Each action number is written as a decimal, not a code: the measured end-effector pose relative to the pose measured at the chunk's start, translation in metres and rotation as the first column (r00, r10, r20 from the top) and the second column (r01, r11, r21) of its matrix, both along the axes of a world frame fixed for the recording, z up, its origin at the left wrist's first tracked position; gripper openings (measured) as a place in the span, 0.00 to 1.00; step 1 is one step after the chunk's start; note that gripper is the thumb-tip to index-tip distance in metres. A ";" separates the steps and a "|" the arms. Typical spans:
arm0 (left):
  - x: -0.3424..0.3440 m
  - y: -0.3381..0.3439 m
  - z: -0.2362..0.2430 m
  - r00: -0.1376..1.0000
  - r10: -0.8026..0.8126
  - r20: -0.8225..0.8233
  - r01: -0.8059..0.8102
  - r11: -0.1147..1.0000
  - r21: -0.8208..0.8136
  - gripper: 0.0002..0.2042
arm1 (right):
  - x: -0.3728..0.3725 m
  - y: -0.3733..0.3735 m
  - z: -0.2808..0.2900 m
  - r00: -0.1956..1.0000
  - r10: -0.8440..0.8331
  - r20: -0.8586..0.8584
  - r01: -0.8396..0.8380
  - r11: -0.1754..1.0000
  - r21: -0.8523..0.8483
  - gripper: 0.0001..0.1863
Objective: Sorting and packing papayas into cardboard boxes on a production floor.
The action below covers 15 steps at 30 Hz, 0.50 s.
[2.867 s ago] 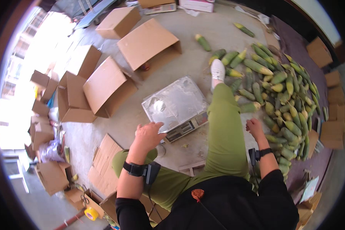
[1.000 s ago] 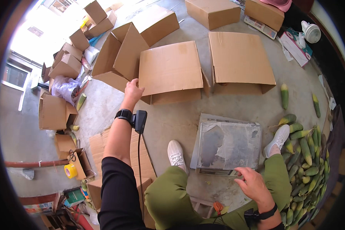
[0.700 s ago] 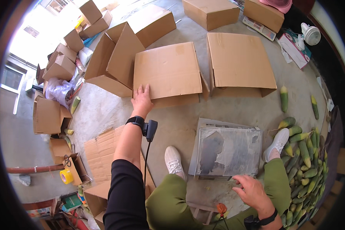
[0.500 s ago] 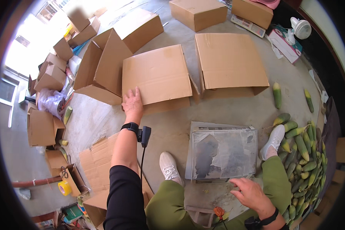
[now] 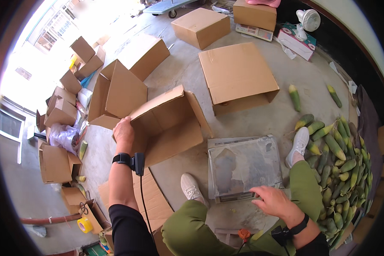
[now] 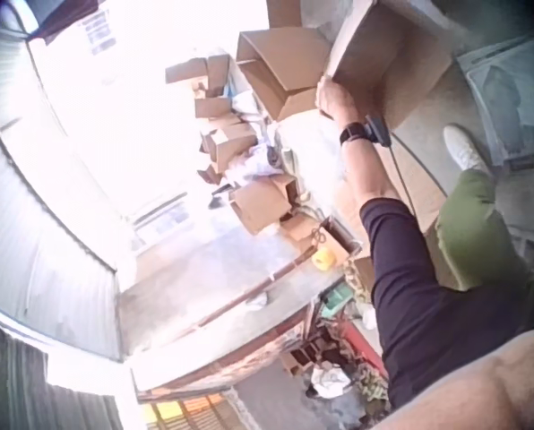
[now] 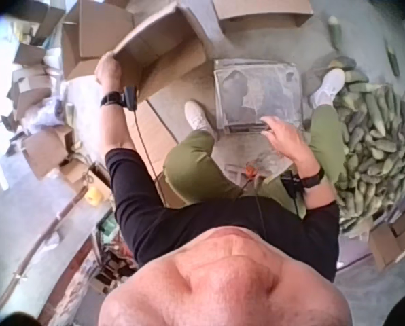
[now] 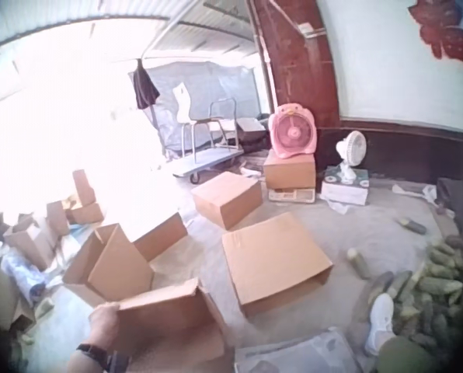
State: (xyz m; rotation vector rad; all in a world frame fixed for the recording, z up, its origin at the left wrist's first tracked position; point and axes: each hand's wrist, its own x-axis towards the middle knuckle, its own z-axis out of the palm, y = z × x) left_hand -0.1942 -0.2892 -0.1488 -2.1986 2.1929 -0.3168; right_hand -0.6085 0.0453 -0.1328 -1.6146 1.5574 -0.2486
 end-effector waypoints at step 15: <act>-0.045 0.121 0.144 0.926 -0.295 -0.236 0.261 0.951 -0.167 0.10 | -0.014 0.028 -0.019 0.999 -0.030 -0.027 0.029 0.998 -0.058 0.19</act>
